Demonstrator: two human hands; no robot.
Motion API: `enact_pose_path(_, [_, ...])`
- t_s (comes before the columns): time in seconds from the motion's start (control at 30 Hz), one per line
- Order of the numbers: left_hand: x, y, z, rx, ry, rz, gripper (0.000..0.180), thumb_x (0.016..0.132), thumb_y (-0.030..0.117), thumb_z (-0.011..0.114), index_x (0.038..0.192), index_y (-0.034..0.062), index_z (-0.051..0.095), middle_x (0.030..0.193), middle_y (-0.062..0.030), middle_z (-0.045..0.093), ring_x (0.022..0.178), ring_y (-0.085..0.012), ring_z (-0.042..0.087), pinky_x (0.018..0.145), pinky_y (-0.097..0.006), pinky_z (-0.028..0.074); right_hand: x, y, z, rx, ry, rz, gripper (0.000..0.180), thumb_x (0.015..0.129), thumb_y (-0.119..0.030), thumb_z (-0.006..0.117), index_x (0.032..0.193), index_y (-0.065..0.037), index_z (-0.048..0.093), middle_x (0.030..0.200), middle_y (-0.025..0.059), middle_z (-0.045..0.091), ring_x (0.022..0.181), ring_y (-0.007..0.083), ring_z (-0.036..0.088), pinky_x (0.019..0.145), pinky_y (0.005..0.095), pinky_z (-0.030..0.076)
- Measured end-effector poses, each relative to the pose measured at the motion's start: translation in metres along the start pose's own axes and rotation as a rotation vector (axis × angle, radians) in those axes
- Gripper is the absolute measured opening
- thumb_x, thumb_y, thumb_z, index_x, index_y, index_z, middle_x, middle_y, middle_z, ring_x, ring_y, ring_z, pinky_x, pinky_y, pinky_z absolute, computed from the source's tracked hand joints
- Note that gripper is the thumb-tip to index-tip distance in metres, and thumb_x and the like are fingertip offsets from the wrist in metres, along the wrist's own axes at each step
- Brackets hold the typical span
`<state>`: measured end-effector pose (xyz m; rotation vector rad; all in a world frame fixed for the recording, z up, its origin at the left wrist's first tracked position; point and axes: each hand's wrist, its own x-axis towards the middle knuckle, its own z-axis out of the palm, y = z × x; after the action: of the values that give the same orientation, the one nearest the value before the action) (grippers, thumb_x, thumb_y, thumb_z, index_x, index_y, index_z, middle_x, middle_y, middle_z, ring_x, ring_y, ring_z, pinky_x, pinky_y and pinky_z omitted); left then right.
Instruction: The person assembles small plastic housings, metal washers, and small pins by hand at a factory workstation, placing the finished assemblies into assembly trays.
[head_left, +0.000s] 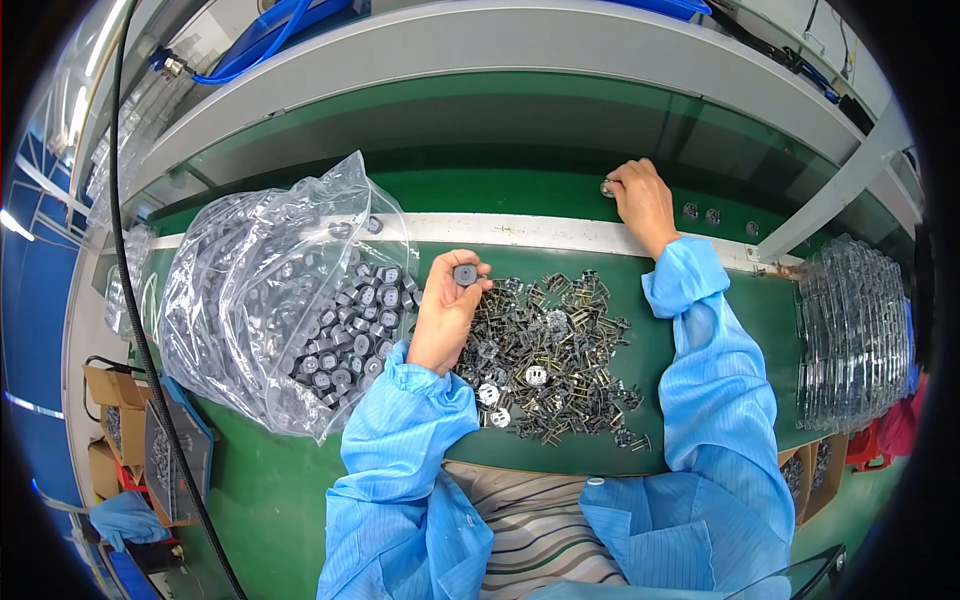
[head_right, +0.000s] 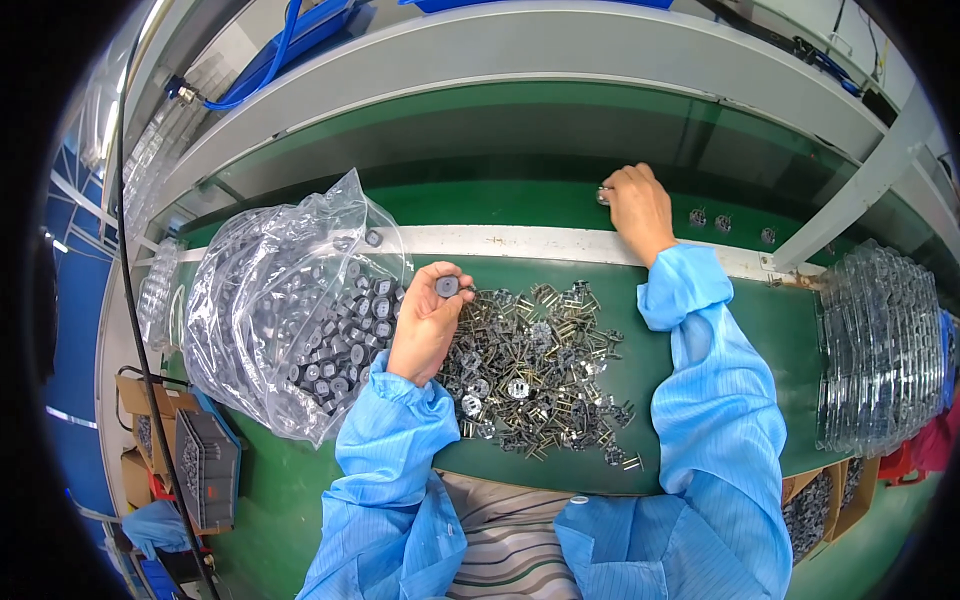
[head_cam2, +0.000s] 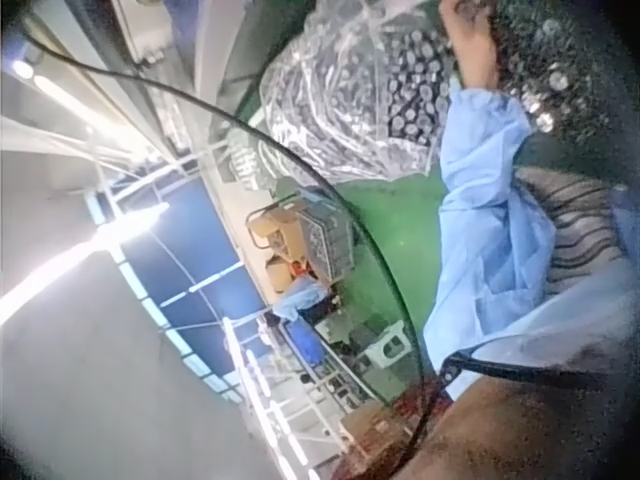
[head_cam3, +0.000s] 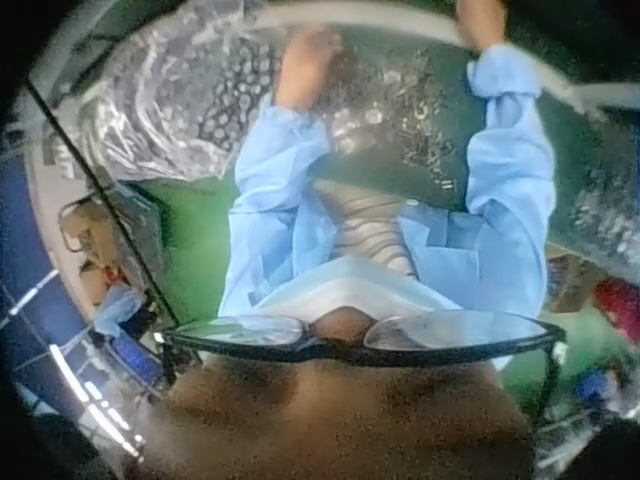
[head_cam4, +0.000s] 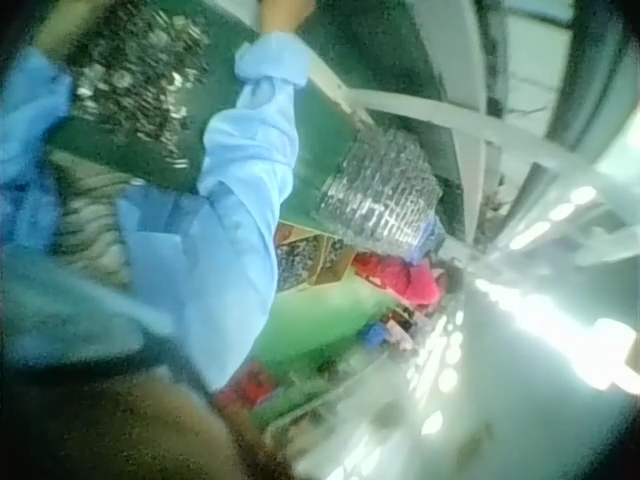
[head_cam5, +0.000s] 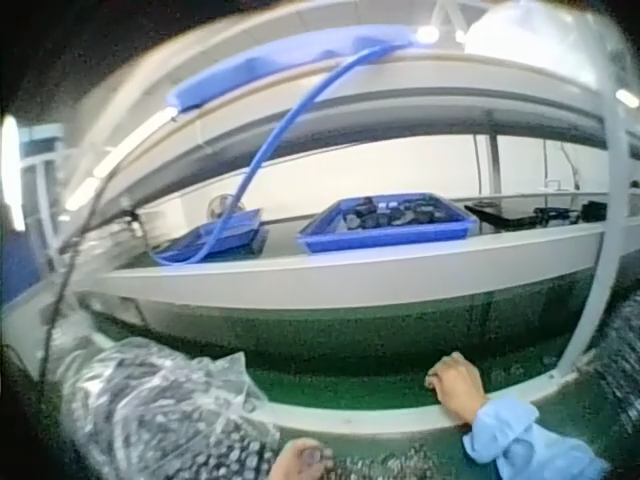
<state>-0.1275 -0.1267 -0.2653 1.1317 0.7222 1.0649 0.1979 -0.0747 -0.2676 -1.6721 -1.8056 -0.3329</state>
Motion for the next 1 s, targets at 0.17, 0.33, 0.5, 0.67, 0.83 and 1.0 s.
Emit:
enact_pose_path(0.17, [-0.001, 0.008, 0.008, -0.13, -0.05, -0.034, 0.027, 0.103, 0.009, 0.055, 0.128, -0.0033, 0.053, 0.119, -0.0126, 0.062, 0.102, -0.0168, 0.062, 0.087, -0.028, 0.052, -0.002, -0.01, -0.004, -0.02, 0.025, -0.111, 0.012, 0.079, -0.01, 0.073, 0.089, -0.005, 0.072, 0.089, 0.0104, 0.068, 0.093, 0.0319, 0.061, 0.083, 0.0442, 0.05])
enact_pose_path(0.33, [-0.002, 0.016, 0.008, -0.114, -0.03, -0.121, 0.035, 0.108, 0.025, 0.05, 0.127, -0.0038, 0.057, 0.112, -0.0119, 0.067, 0.086, -0.0122, 0.061, 0.071, -0.023, 0.049, -0.015, -0.07, -0.015, 0.572, -0.52, -0.293, 0.018, 0.077, -0.015, 0.076, 0.093, -0.006, 0.073, 0.09, 0.0108, 0.068, 0.094, 0.0314, 0.064, 0.084, 0.043, 0.051])
enact_pose_path(0.5, [-0.001, 0.014, 0.007, -0.172, -0.032, -0.104, 0.035, 0.108, 0.024, 0.05, 0.13, -0.003, 0.056, 0.113, -0.0112, 0.066, 0.084, -0.0107, 0.058, 0.068, -0.022, 0.047, -0.024, -0.089, -0.013, 0.735, -0.65, -0.14, 0.013, 0.081, -0.012, 0.073, 0.09, -0.003, 0.075, 0.082, 0.0123, 0.072, 0.077, 0.0286, 0.07, 0.074, 0.0381, 0.055])
enact_pose_path(0.67, [0.0, 0.008, 0.013, -0.16, 0.037, -0.073, 0.034, 0.104, 0.008, 0.054, 0.136, -0.0037, 0.051, 0.118, -0.0126, 0.065, 0.099, -0.0154, 0.063, 0.075, -0.023, 0.051, -0.018, -0.081, -0.007, 0.518, -0.625, 0.138, 0.022, 0.08, -0.023, 0.075, 0.082, -0.002, 0.076, 0.078, 0.0164, 0.073, 0.075, 0.0293, 0.072, 0.071, 0.0399, 0.056])
enact_pose_path(0.83, [0.0, 0.005, 0.015, 0.051, -0.02, -0.011, 0.04, 0.097, -0.005, 0.056, 0.137, -0.0043, 0.05, 0.122, -0.0148, 0.064, 0.107, -0.0203, 0.067, 0.083, -0.026, 0.054, -0.015, -0.078, -0.021, 0.143, -0.738, 0.098, 0.029, 0.079, -0.034, 0.076, 0.077, -0.005, 0.076, 0.076, 0.0156, 0.073, 0.076, 0.0351, 0.07, 0.072, 0.0446, 0.055])
enact_pose_path(1.0, [-0.002, 0.005, 0.017, 0.151, -0.009, -0.016, 0.041, 0.093, -0.009, 0.061, 0.132, -0.0038, 0.054, 0.121, -0.0155, 0.066, 0.104, -0.0202, 0.069, 0.085, -0.028, 0.056, -0.008, -0.064, -0.028, 0.233, -0.702, 0.032, 0.026, 0.077, -0.027, 0.08, 0.089, -0.005, 0.072, 0.092, 0.0135, 0.072, 0.093, 0.033, 0.069, 0.08, 0.0439, 0.053])
